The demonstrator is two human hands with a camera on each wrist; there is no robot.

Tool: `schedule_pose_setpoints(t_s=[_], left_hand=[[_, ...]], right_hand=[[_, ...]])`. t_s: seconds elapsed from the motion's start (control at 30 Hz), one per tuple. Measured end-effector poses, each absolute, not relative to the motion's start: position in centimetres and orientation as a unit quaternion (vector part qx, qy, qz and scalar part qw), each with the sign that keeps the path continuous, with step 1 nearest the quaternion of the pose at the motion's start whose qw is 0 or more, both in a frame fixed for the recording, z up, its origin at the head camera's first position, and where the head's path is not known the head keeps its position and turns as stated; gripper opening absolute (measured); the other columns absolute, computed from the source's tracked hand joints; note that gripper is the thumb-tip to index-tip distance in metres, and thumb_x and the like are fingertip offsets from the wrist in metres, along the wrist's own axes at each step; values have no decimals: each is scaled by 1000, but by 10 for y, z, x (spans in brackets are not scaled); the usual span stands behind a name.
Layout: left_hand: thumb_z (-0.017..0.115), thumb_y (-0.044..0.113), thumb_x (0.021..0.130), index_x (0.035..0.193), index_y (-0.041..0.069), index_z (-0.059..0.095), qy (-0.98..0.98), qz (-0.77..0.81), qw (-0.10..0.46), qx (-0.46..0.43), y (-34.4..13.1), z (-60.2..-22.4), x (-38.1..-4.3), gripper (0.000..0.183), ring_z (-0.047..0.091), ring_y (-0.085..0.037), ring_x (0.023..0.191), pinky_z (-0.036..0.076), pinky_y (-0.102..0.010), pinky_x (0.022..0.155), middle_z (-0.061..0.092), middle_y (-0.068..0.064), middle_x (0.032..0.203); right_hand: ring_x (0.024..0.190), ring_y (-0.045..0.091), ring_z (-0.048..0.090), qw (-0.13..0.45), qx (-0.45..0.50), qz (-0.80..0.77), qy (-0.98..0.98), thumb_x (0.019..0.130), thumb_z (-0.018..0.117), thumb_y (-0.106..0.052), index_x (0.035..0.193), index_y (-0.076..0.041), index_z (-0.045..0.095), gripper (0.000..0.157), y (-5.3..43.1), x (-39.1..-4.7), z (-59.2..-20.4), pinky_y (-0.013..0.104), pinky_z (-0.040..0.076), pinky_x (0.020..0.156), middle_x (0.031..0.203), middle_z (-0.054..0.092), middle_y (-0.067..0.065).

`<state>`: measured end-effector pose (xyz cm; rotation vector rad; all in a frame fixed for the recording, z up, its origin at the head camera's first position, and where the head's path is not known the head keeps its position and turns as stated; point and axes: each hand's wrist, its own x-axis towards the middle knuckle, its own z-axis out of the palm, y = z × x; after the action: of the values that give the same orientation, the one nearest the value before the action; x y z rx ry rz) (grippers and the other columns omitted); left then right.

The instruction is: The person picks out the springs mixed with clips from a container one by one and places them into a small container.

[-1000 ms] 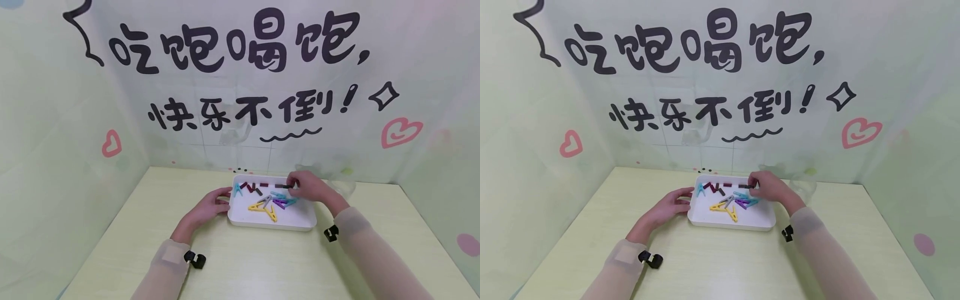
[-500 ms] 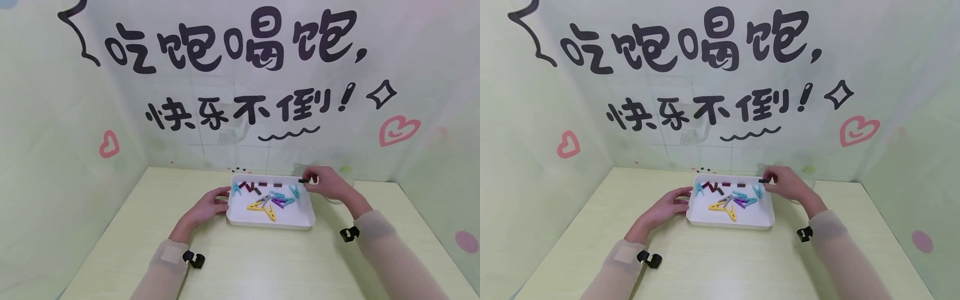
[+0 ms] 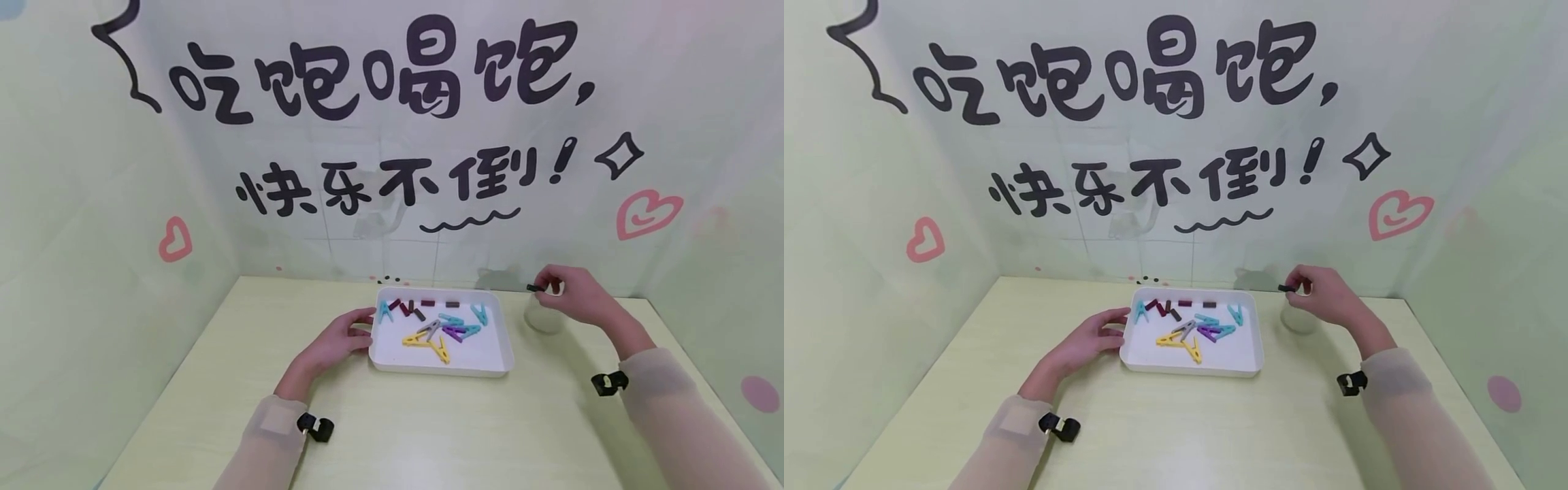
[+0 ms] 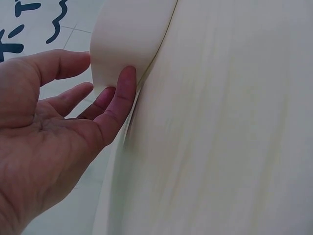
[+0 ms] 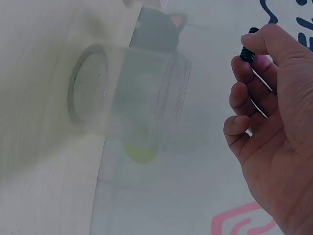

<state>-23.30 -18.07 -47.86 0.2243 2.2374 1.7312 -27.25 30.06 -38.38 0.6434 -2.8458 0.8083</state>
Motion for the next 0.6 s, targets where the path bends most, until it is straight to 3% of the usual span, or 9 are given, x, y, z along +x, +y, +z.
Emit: schedule_pose_setpoints(t_s=[0.6], left_hand=[[65, 0, 102, 161, 6, 44, 784, 598, 148, 75, -179, -478, -231, 62, 63, -30, 120, 61, -39, 95, 54, -17, 149]], right_hand=[[80, 22, 51, 36, 176, 240, -954, 93, 75, -10, 100, -5, 71, 10, 340, -286, -398, 34, 45, 68, 89, 64, 3]])
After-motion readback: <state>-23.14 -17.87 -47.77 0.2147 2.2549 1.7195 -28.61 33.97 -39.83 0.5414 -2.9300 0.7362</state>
